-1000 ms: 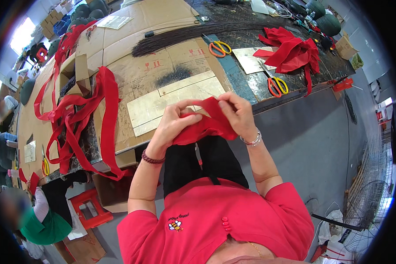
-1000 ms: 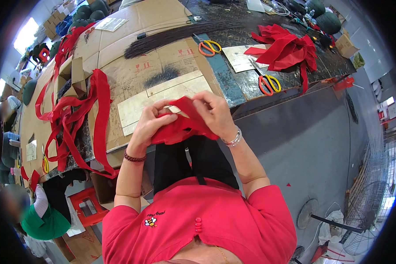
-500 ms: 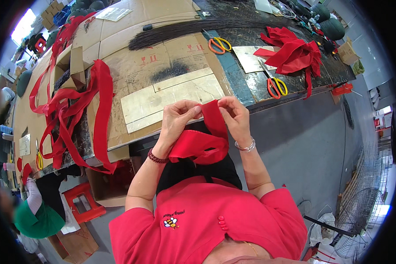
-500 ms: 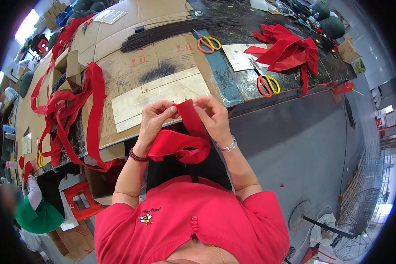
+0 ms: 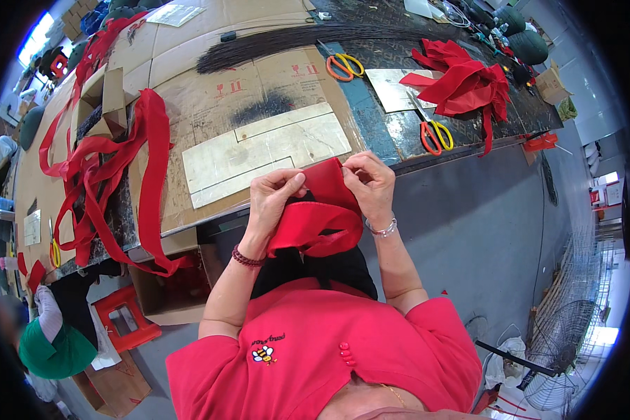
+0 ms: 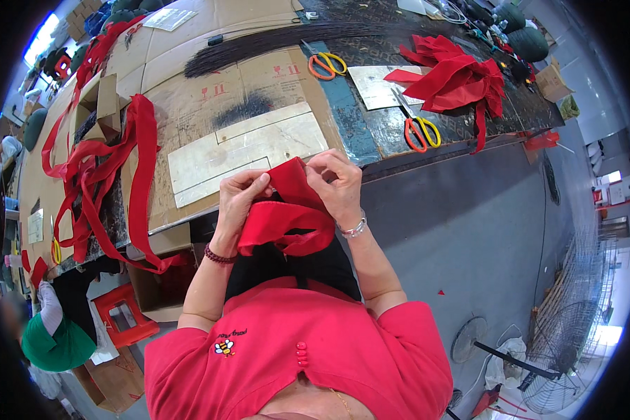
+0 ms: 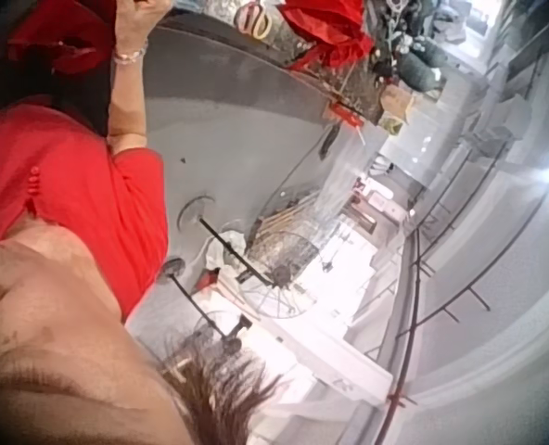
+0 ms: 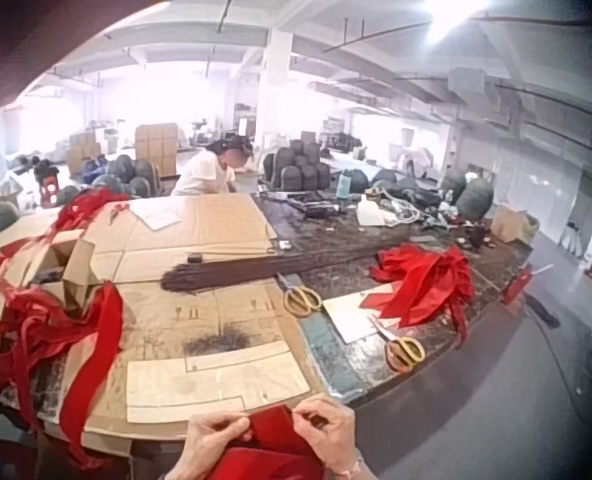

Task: Cutting and measuring red fabric strips using scissors and a wooden template.

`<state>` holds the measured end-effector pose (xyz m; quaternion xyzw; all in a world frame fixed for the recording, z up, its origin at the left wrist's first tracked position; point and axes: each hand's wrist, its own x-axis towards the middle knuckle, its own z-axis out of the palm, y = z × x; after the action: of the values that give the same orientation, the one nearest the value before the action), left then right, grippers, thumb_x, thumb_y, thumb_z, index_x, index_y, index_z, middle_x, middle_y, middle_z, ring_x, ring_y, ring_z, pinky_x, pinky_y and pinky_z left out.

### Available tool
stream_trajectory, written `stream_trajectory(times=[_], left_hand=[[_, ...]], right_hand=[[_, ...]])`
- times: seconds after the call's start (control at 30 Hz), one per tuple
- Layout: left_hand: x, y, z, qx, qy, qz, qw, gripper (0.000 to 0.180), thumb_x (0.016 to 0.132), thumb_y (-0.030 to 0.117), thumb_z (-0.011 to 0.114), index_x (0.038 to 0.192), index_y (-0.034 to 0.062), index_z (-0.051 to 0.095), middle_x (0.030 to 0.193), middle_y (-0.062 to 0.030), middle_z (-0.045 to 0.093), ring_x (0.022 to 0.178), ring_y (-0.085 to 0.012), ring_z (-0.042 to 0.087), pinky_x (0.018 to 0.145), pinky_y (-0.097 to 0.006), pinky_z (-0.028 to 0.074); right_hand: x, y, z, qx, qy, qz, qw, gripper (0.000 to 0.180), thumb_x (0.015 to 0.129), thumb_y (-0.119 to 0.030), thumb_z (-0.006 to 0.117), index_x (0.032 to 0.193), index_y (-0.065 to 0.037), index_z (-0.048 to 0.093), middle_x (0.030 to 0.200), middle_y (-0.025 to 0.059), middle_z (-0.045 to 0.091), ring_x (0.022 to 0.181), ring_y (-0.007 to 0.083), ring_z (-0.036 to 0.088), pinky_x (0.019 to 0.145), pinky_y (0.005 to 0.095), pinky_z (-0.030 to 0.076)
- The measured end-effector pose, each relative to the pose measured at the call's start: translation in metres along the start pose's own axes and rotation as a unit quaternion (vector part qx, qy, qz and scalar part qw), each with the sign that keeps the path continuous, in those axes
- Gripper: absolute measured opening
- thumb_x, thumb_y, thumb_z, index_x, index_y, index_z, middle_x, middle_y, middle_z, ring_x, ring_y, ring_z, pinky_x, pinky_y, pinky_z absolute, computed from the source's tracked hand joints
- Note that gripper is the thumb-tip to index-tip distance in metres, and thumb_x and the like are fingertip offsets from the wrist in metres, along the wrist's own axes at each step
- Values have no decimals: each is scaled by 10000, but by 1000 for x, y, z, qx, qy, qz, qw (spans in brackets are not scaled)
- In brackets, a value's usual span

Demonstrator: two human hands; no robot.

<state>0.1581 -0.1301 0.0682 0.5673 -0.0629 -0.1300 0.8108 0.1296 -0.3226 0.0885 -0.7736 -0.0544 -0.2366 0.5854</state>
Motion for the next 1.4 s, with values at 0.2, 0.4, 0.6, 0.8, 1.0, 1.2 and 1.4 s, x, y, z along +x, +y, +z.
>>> stream_trajectory(times=[0.2, 0.4, 0.6, 0.8, 1.0, 1.2, 1.4], left_hand=[[-4, -9, -1, -16, 7, -29, 999, 131, 837, 68, 682, 933, -21, 685, 732, -40, 661, 654, -60, 594, 597, -179, 472], [-6, -5, -8, -37, -70, -72, 994, 137, 849, 20, 648, 973, -33, 671, 774, -51, 666, 689, -75, 611, 637, -196, 500], [-5, 1, -11, 147, -146, -22, 978, 111, 862, 7, 620, 951, -37, 670, 815, -56, 679, 775, -89, 640, 683, -212, 515], [-5, -7, -3, 273, -53, 89, 956, 78, 851, -4, 614, 906, -30, 663, 801, -42, 677, 769, -99, 639, 686, -226, 512], [-8, -18, 1, 140, -11, 127, 982, 77, 860, -8, 594, 916, -16, 645, 824, -41, 675, 766, -97, 639, 712, -217, 495], [-4, -26, -3, 87, -8, 51, 995, 80, 899, 10, 561, 966, -21, 592, 835, -22, 624, 787, -72, 609, 710, -196, 472], [-3, -33, -12, 13, 28, 34, 999, 76, 906, 36, 561, 980, 18, 557, 857, 5, 587, 765, -46, 553, 683, -178, 453]], right_hand=[[3, 4, -3, -65, -24, -109, 992, 124, 736, 31, 666, 842, -29, 645, 788, 66, 618, 649, 150, 616, 576, 240, 478], [13, 8, -14, -116, -94, -176, 973, 125, 721, 21, 674, 830, -31, 641, 798, 69, 612, 693, 185, 620, 624, 280, 492], [7, 19, -16, -61, -80, -101, 990, 84, 736, 36, 615, 792, -13, 575, 784, 56, 598, 665, 132, 585, 603, 238, 465], [-5, 34, -14, 81, 7, 37, 996, 26, 832, -5, 547, 845, -27, 539, 847, 16, 613, 691, 52, 549, 610, 205, 455], [-4, 42, -20, 273, 138, 146, 941, 28, 914, -66, 526, 932, -53, 509, 877, 25, 626, 723, 51, 560, 657, 195, 471], [-9, 51, -14, 265, -58, 194, 943, 234, 875, -64, 607, 1101, -1, 611, 871, 17, 650, 715, 45, 581, 625, 179, 454], [-8, 57, -20, 331, 199, 138, 912, 102, 927, -87, 564, 889, -24, 634, 831, 24, 644, 684, 58, 591, 596, 190, 478]])
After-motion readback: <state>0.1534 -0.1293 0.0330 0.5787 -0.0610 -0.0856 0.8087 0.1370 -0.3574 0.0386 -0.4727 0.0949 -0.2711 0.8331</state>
